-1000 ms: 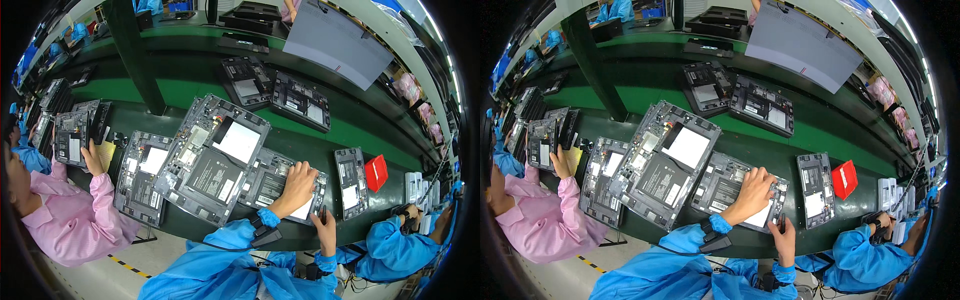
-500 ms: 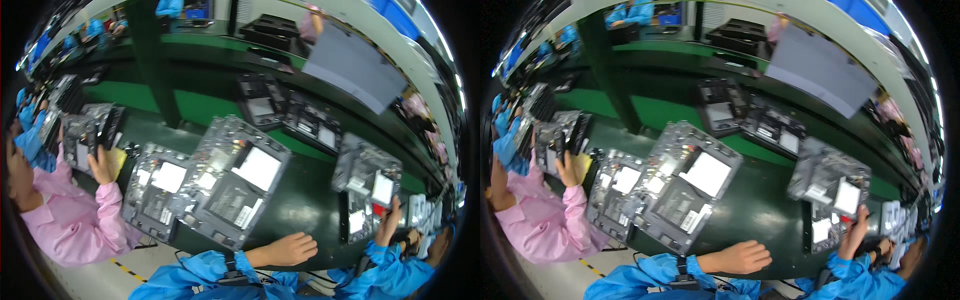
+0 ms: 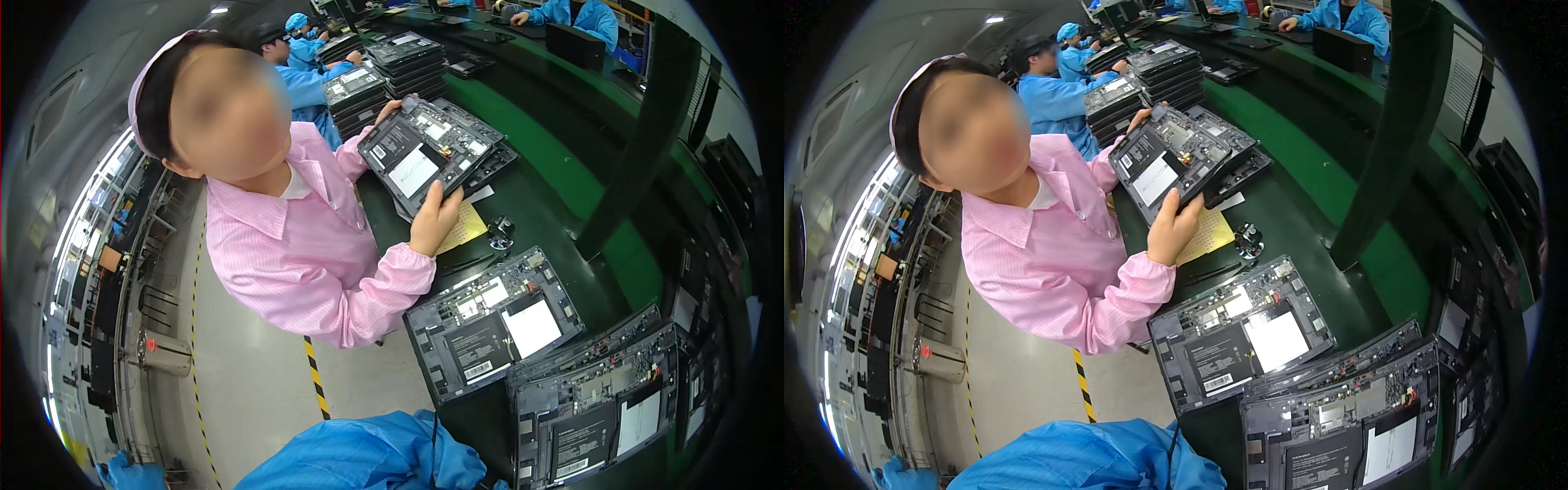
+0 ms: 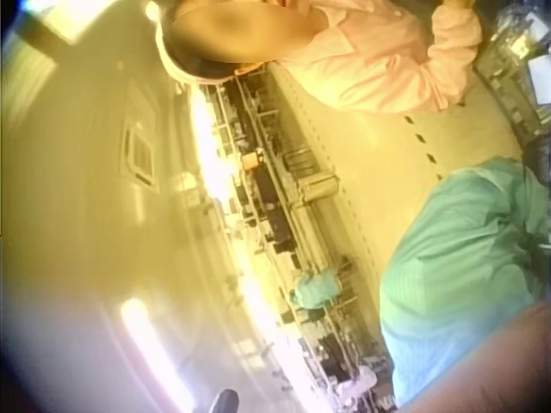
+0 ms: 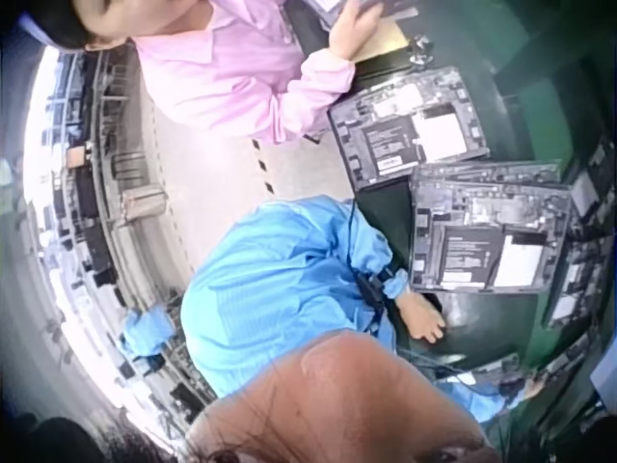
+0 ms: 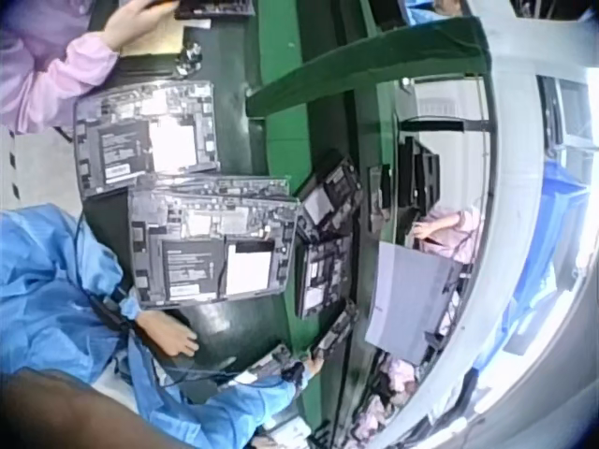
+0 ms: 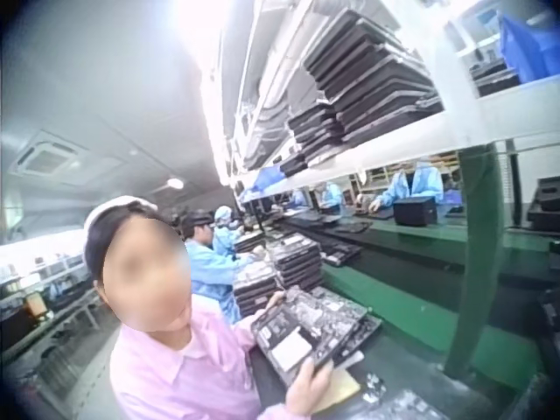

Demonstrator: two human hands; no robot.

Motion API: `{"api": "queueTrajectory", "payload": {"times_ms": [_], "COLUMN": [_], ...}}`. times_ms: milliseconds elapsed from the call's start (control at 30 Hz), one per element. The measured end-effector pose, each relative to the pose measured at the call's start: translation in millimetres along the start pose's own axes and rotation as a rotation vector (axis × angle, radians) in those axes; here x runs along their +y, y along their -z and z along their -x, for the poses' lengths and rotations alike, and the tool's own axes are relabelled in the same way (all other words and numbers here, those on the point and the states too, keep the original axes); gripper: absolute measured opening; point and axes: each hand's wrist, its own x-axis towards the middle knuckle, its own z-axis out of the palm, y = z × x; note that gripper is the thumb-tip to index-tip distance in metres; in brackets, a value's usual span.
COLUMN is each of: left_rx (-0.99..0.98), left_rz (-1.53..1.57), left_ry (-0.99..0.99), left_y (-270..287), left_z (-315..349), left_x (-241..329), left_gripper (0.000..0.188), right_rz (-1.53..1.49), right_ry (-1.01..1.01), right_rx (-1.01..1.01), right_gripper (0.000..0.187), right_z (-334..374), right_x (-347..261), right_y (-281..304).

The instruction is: The person assembles tablet computers on an assembly line by peeling adhesive tape strips and applying them onto internal components using a tool and their fingers, then moving completed tablets along the conveyor.

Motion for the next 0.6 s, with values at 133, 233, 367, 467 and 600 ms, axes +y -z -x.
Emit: {"api": "queueTrajectory", "payload": {"times_ms": [133, 233, 367, 467, 600], "left_rx": [-0.384, -0.474, -0.350, -0.351, -0.335], "left_rz": [-0.822, -1.304, -1.187, -1.189, -1.096], "left_ry": [0.268, 0.136, 0.137, 0.146, 0.154], "left_y": [-149.8, -157.8, -172.5, -176.4, -179.1], "left_z": [-53.2, -63.9, -69.4, -63.9, -50.8], "left_x": [-135.0, -116.6, -114.5, -110.3, -111.3], "left_gripper": [0.051, 0.053, 0.045, 0.043, 0.042], "right_rz": [0.002, 0.018, 0.065, 0.091, 0.113], "right_ry": [-0.169, -0.297, -0.445, -0.561, -0.712], "right_rx": [-0.055, -0.067, -0.055, -0.066, -0.099], "right_gripper": [0.041, 0.041, 0.042, 0.042, 0.043], "right_z": [-5.3, 0.4, 5.3, 9.8, 11.6], "right_x": [4.3, 8.0, -3.4, -10.8, -19.8], "right_y": [-17.5, -9.0, 27.5, 42.5, 49.5]}}
